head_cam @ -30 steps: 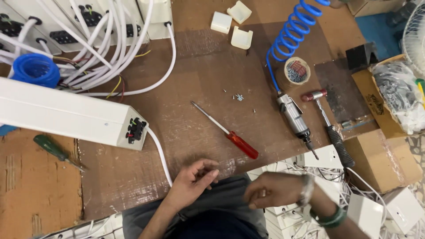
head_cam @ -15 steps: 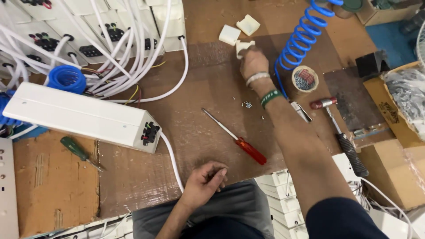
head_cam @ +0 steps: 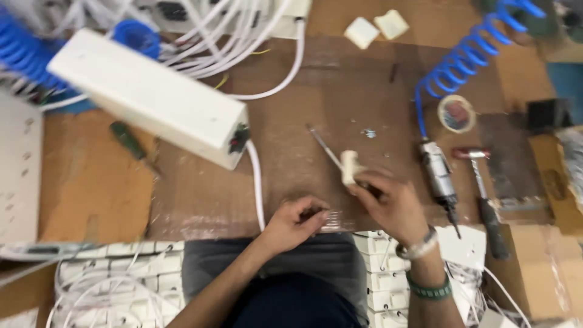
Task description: The person uses a red-handled screwdriver to tighten screw terminals on a black connector block mounted inside a white enclosure, picks up small screws from the bench, and uses pliers to work on the wiring. They then fit a white plastic cover piece onto the enclosure and press it into place.
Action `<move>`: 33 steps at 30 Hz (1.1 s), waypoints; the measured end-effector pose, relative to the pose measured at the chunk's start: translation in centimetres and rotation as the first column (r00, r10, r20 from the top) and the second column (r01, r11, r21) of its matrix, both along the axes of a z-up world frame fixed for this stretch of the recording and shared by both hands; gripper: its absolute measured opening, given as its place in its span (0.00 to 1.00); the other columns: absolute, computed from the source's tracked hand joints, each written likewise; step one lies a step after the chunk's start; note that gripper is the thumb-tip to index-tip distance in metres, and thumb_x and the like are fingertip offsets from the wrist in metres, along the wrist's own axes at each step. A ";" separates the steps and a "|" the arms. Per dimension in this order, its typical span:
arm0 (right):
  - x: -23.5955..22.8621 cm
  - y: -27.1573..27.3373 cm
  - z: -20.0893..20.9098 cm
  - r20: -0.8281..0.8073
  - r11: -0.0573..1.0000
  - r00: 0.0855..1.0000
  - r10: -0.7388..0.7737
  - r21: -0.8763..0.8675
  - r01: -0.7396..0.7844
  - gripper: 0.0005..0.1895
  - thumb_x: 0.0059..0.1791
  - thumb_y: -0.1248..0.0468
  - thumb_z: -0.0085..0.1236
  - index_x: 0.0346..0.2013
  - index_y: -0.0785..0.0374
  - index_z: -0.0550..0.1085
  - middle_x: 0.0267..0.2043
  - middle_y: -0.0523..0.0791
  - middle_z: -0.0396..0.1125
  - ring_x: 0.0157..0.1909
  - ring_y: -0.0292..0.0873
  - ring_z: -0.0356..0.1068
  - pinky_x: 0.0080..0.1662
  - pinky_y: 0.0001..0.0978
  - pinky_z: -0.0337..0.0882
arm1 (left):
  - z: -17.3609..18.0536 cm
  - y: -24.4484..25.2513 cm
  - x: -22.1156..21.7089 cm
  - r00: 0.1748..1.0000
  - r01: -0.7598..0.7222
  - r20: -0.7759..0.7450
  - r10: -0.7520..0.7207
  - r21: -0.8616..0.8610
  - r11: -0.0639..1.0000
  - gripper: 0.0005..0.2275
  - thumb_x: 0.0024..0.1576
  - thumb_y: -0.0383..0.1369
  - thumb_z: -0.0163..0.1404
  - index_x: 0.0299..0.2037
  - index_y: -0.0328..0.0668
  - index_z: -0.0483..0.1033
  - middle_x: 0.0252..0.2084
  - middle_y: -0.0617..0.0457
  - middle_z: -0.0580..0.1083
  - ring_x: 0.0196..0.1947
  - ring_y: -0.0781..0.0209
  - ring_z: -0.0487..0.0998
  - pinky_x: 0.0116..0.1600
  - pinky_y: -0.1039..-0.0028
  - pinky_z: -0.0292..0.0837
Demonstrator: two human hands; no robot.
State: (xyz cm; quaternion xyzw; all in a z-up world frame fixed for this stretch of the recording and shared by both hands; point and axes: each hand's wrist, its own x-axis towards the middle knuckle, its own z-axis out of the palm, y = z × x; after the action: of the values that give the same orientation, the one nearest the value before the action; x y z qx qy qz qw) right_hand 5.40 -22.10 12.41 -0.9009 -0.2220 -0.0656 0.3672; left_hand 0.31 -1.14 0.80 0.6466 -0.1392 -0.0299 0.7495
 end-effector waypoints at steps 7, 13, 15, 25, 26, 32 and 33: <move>-2.1 1.9 -2.4 -0.256 0.983 0.950 0.178 0.012 -0.181 0.12 0.42 0.70 0.66 0.38 0.56 0.85 0.33 0.47 0.79 0.37 0.52 0.79 0.41 0.45 0.78 | 4.2 0.7 -2.7 0.941 -0.234 0.308 0.143 0.282 0.930 0.05 0.59 0.27 0.56 0.38 0.31 0.79 0.22 0.43 0.77 0.18 0.49 0.79 0.21 0.68 0.75; -1.2 5.3 -5.7 0.070 0.918 0.997 -0.023 -0.394 0.049 0.12 0.43 0.54 0.68 0.42 0.43 0.82 0.37 0.40 0.75 0.36 0.51 0.77 0.37 0.46 0.78 | 3.2 2.9 -4.5 0.873 -0.442 0.342 0.348 0.250 0.861 0.04 0.53 0.27 0.62 0.36 0.39 0.83 0.21 0.47 0.78 0.19 0.50 0.81 0.23 0.69 0.77; -1.0 7.0 -5.0 0.094 0.973 0.994 -0.063 -0.217 0.083 0.11 0.46 0.51 0.68 0.42 0.44 0.82 0.34 0.37 0.74 0.34 0.45 0.77 0.36 0.36 0.77 | 2.4 4.8 -4.6 0.869 -0.496 0.087 0.488 0.145 0.856 0.04 0.54 0.27 0.61 0.36 0.38 0.84 0.20 0.49 0.79 0.18 0.59 0.80 0.22 0.73 0.76; 1.1 0.0 -5.6 -0.052 0.765 0.948 -0.314 -0.606 0.220 0.17 0.48 0.51 0.62 0.46 0.57 0.80 0.34 0.54 0.77 0.40 0.63 0.78 0.42 0.54 0.78 | 3.2 8.2 -4.8 0.679 -0.680 -0.351 0.645 0.033 0.733 0.05 0.60 0.26 0.55 0.40 0.28 0.79 0.24 0.41 0.79 0.23 0.60 0.82 0.30 0.73 0.83; 0.6 -0.5 -5.5 -0.085 0.783 0.943 -0.322 -0.583 0.215 0.19 0.47 0.51 0.63 0.48 0.56 0.80 0.37 0.54 0.77 0.42 0.62 0.77 0.43 0.54 0.77 | 3.0 8.1 -4.7 0.669 -0.685 -0.381 0.638 0.018 0.728 0.06 0.60 0.26 0.55 0.40 0.28 0.79 0.24 0.40 0.79 0.23 0.58 0.82 0.30 0.72 0.84; -0.5 -1.5 -7.8 -0.050 0.813 0.932 -0.359 -0.507 0.286 0.19 0.50 0.49 0.60 0.48 0.56 0.78 0.36 0.52 0.76 0.42 0.59 0.77 0.43 0.52 0.77 | 3.4 5.8 -2.3 0.725 -0.638 -0.374 0.578 -0.051 0.768 0.06 0.61 0.27 0.55 0.43 0.30 0.79 0.29 0.38 0.81 0.28 0.55 0.84 0.35 0.69 0.85; -0.6 -1.3 -8.5 0.009 0.822 0.931 -0.364 -0.467 0.326 0.18 0.52 0.49 0.57 0.47 0.59 0.77 0.33 0.55 0.74 0.40 0.60 0.76 0.41 0.54 0.76 | 3.7 5.5 -1.9 0.769 -0.599 -0.327 0.549 -0.071 0.797 0.07 0.60 0.28 0.56 0.45 0.31 0.80 0.32 0.36 0.81 0.30 0.54 0.85 0.36 0.68 0.85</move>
State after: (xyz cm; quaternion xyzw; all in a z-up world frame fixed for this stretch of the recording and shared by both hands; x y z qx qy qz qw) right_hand 4.77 -23.38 3.93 -0.9890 -0.0494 -0.0403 0.1335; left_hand -1.61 4.33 4.46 0.5795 0.1748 0.1192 0.7870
